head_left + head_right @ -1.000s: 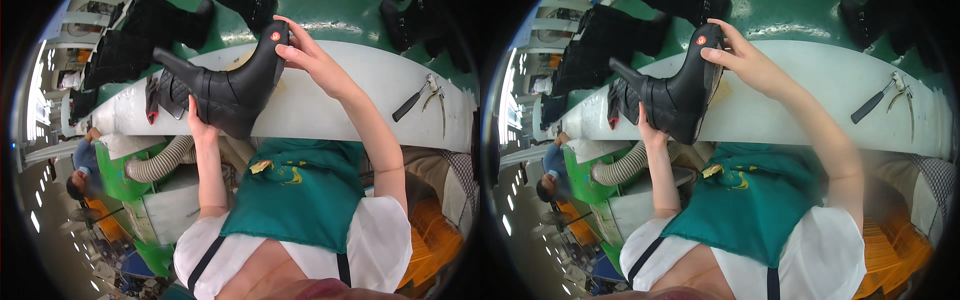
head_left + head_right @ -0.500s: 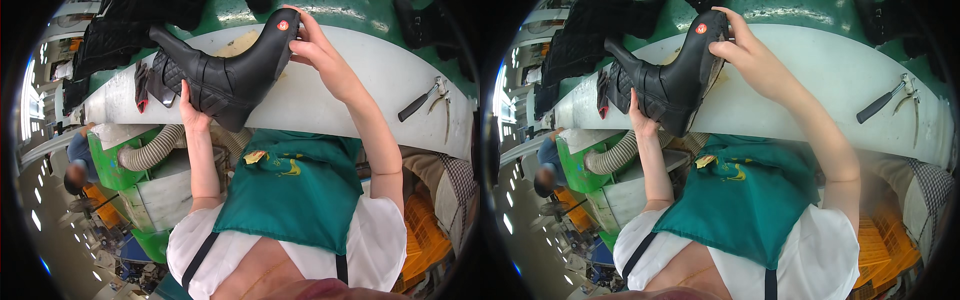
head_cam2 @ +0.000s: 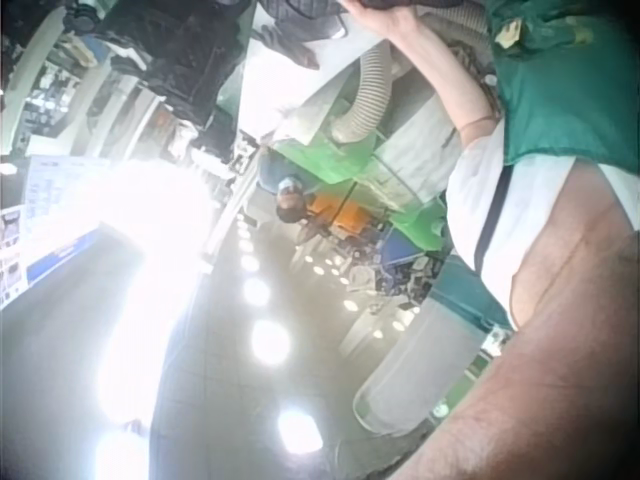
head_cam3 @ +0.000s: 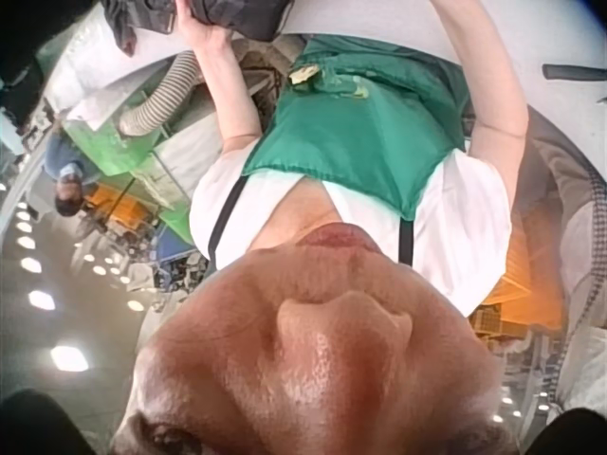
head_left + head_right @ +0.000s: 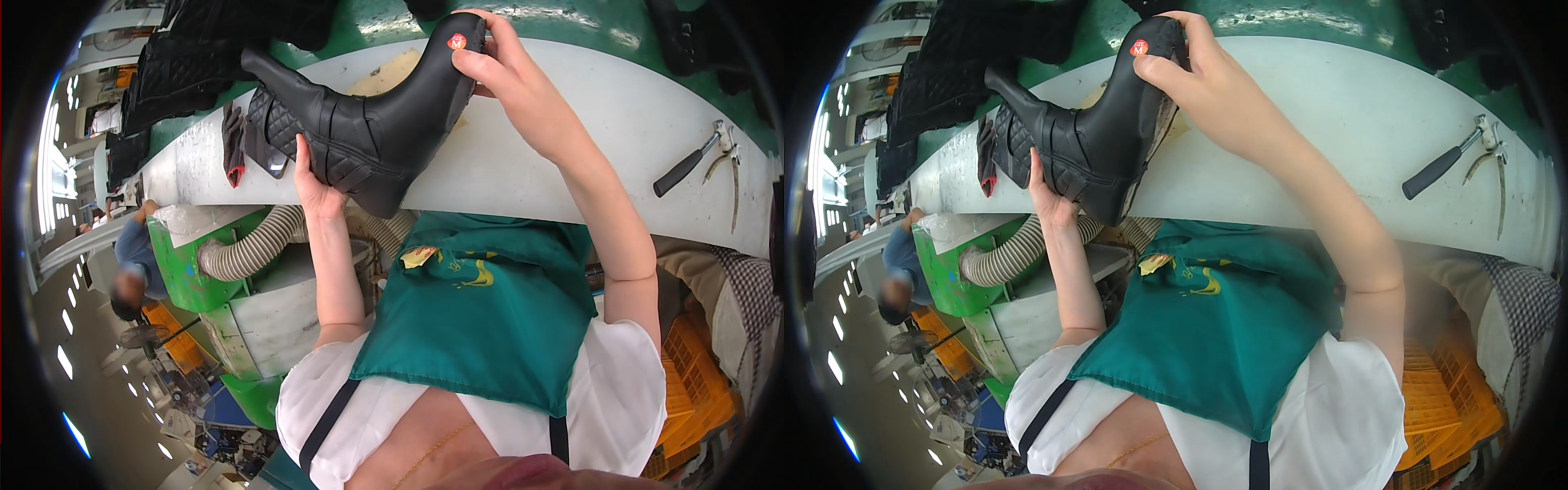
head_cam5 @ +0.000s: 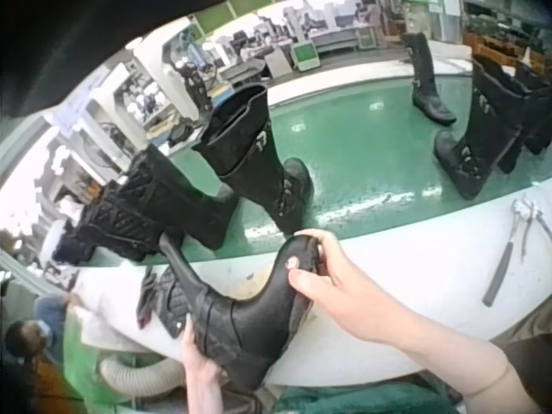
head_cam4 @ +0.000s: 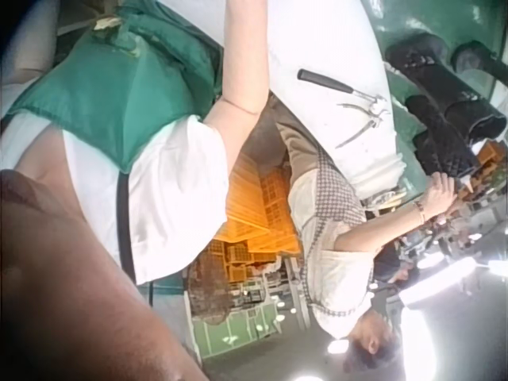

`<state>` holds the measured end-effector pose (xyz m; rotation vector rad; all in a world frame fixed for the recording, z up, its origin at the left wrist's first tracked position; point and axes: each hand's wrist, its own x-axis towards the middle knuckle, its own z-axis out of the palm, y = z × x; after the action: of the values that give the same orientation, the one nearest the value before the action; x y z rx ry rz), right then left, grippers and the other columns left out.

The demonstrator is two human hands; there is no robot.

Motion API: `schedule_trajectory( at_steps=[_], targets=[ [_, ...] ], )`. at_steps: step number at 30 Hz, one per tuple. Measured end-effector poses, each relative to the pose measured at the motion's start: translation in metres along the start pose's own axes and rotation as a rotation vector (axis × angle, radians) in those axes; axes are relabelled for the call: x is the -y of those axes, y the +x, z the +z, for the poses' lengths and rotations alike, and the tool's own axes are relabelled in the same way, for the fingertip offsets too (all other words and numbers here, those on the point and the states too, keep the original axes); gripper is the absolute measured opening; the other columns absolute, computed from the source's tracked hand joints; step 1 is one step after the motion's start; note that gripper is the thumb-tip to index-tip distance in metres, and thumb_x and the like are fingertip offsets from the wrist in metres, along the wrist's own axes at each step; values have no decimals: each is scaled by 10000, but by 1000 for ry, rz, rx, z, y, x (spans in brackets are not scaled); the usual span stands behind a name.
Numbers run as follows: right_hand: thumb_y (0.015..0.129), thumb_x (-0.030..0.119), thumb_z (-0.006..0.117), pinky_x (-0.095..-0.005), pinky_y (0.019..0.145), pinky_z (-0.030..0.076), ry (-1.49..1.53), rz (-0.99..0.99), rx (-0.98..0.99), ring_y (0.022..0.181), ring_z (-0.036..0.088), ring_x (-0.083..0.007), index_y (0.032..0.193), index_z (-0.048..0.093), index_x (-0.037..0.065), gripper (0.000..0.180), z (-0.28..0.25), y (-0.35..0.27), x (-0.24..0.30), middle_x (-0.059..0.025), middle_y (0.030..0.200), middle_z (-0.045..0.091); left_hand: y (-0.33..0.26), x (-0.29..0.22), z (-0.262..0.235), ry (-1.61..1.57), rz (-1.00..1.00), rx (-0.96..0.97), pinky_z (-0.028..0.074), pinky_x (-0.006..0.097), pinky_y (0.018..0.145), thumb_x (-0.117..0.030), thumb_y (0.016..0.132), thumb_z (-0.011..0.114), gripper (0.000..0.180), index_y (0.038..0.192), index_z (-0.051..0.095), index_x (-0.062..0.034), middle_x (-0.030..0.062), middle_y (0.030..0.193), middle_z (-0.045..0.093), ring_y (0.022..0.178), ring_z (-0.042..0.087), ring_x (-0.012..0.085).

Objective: The person wipes the exterior of black boots with a sponge on a factory workbench. They handle multiple boots one at a time, turning them over to clean different sides, and place them back on the bench after wiping.

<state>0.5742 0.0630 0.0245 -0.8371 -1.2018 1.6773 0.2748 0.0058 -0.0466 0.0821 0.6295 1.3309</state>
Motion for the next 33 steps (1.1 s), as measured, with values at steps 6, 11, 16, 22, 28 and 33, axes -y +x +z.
schedule_trajectory(
  at_steps=[6, 11, 16, 22, 28, 33],
  targets=[
    [900, 69, 479, -296, 921, 396, 21, -102, 32, 1071, 448, -145, 1315, 284, 31, 460, -5, 0, -8, -74, 1130, 439, 2, 2, 2, 2, 21, -23, 411, 506, 991, -365, 945, 489, 411, 1200, 574, -54, 141, 1239, 577, 1139, 545, 322],
    [871, 41, 461, -301, 942, 382, 9, -105, 48, 1087, 437, -153, 1326, 274, 26, 493, -6, 0, -5, -81, 1143, 430, 3, 1, -1, -3, 20, -11, 416, 505, 986, -362, 948, 483, 404, 1191, 580, -53, 137, 1224, 587, 1127, 554, 320],
    [862, 38, 459, -303, 943, 382, 45, -82, 42, 1086, 442, -160, 1340, 254, 12, 521, -5, 1, -4, -90, 1155, 429, 3, 1, -1, -4, 31, 1, 420, 503, 981, -358, 946, 488, 397, 1186, 584, -57, 135, 1217, 592, 1120, 559, 319],
    [867, 53, 470, -299, 913, 403, 24, -138, 11, 1043, 478, -154, 1325, 305, 16, 489, -8, 5, -20, -97, 1095, 479, 3, 1, -2, 5, 23, -14, 422, 504, 979, -353, 945, 490, 386, 1179, 591, -63, 134, 1212, 596, 1121, 559, 319],
    [884, 237, 509, -301, 939, 383, -132, -124, -37, 1062, 506, -172, 1345, 314, 15, 548, -5, -1, -18, -103, 1134, 527, 2, 2, 1, 25, 44, -41, 424, 503, 975, -351, 941, 499, 386, 1176, 593, -59, 134, 1212, 596, 1118, 561, 318],
    [880, 233, 517, -304, 944, 383, -104, -117, -43, 1079, 504, -178, 1343, 314, 12, 552, -3, -1, -16, -110, 1142, 527, 1, 2, -1, 26, 46, -40, 424, 500, 976, -352, 940, 503, 390, 1174, 591, -54, 132, 1214, 595, 1119, 560, 315]
  ],
)
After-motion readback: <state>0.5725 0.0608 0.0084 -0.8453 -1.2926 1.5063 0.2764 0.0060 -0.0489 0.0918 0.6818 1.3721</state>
